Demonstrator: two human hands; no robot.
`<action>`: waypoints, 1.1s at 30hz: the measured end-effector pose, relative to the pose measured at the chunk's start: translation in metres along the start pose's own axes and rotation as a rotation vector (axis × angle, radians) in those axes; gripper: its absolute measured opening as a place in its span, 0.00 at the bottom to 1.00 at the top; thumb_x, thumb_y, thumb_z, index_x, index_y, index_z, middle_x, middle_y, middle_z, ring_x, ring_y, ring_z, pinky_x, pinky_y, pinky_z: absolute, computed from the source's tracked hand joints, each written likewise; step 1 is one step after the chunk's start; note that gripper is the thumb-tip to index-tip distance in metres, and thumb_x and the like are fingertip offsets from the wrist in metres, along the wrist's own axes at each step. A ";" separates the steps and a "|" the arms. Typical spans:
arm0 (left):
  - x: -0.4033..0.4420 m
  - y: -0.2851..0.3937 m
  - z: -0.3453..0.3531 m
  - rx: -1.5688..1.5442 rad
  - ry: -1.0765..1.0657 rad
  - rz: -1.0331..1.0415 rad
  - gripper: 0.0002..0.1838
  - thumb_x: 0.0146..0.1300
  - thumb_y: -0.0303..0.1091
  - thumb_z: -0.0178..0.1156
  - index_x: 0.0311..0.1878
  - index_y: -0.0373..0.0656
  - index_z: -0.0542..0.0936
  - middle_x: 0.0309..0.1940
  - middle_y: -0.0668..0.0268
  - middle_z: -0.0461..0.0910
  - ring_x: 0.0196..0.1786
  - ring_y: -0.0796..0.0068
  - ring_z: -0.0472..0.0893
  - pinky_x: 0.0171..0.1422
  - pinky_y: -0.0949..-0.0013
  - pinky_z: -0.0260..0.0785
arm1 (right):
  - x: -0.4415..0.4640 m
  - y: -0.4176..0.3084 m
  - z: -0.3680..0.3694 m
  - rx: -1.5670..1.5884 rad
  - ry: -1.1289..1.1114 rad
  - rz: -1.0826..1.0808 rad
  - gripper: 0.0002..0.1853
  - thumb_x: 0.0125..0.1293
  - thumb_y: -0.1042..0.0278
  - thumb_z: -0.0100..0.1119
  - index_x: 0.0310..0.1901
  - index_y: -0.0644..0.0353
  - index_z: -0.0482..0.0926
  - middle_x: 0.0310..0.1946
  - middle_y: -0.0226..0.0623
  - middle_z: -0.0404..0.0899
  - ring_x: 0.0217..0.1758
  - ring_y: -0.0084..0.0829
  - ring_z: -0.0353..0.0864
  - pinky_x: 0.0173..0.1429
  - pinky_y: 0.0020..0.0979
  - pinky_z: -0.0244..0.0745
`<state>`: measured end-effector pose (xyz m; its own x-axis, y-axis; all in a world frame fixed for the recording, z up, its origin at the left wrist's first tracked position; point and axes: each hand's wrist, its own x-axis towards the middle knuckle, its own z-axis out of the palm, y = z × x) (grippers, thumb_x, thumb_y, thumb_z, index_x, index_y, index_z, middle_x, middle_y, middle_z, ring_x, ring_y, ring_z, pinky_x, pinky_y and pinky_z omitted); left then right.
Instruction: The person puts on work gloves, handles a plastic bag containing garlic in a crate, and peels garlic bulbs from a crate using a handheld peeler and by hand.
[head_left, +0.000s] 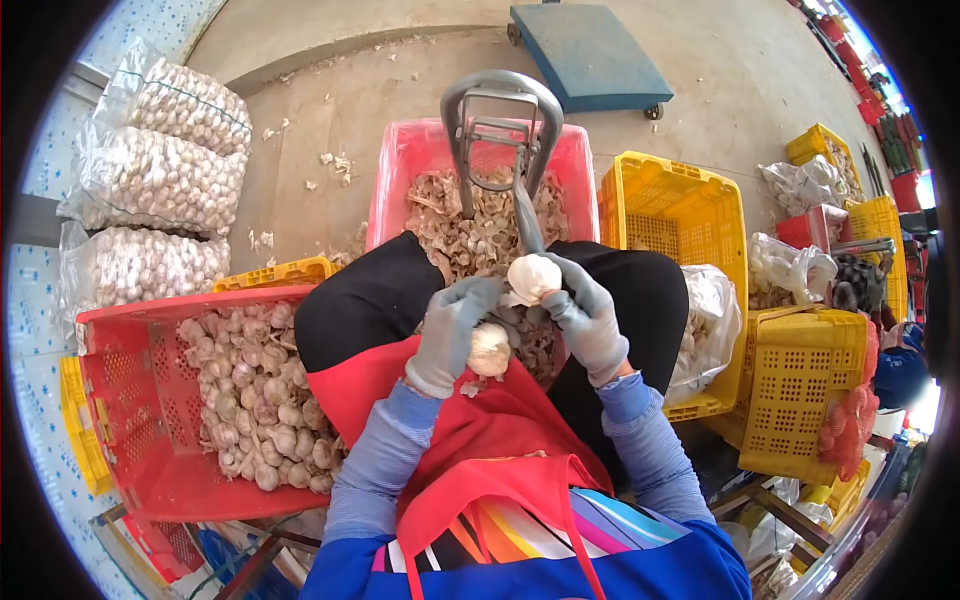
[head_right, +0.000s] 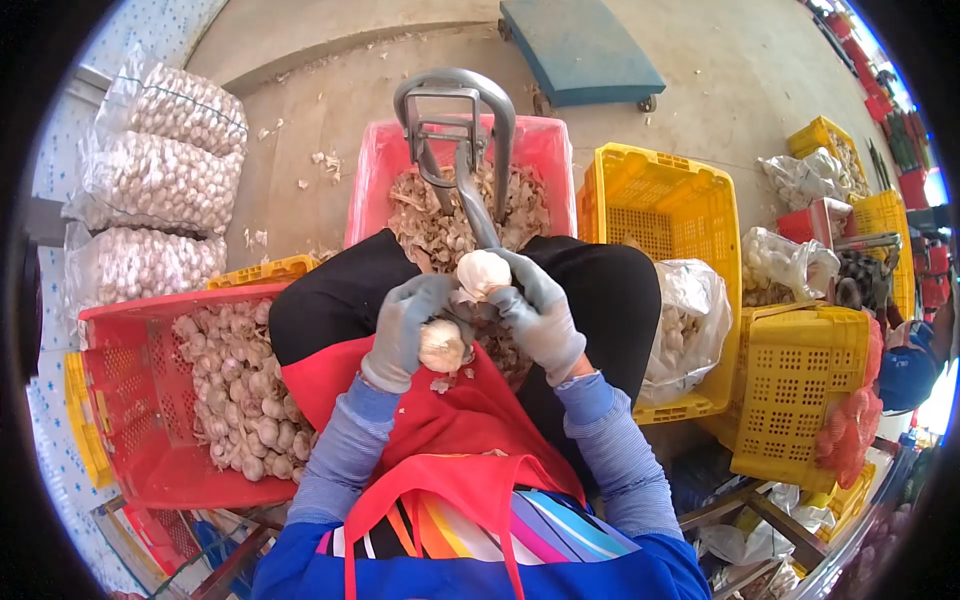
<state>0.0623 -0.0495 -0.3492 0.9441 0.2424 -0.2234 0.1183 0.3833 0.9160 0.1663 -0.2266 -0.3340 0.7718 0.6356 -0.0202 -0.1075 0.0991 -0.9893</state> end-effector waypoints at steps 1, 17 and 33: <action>-0.003 0.004 -0.004 -0.283 0.015 -0.152 0.23 0.75 0.44 0.61 0.60 0.32 0.80 0.46 0.61 0.86 0.43 0.77 0.83 0.50 0.73 0.77 | -0.001 0.000 -0.009 0.099 -0.081 0.082 0.22 0.78 0.69 0.57 0.68 0.68 0.71 0.48 0.33 0.83 0.42 0.19 0.81 0.46 0.24 0.78; -0.021 -0.015 0.016 0.085 0.156 0.049 0.19 0.79 0.43 0.54 0.56 0.34 0.80 0.43 0.64 0.85 0.43 0.74 0.84 0.50 0.71 0.78 | -0.022 -0.015 0.020 -0.405 -0.273 -0.320 0.19 0.56 0.83 0.64 0.50 0.56 0.87 0.33 0.43 0.83 0.33 0.43 0.86 0.38 0.37 0.80; -0.014 -0.020 -0.015 -1.154 -0.274 -0.180 0.40 0.76 0.64 0.48 0.69 0.32 0.69 0.47 0.48 0.83 0.42 0.56 0.89 0.42 0.44 0.86 | -0.048 -0.017 -0.016 -1.187 -0.655 -0.399 0.22 0.57 0.64 0.72 0.54 0.54 0.84 0.47 0.41 0.85 0.49 0.41 0.86 0.47 0.41 0.79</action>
<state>0.0419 -0.0479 -0.3694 0.9930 -0.0408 -0.1113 0.0420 0.9991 0.0083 0.1408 -0.2713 -0.3186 0.1627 0.9862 0.0311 0.8828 -0.1314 -0.4511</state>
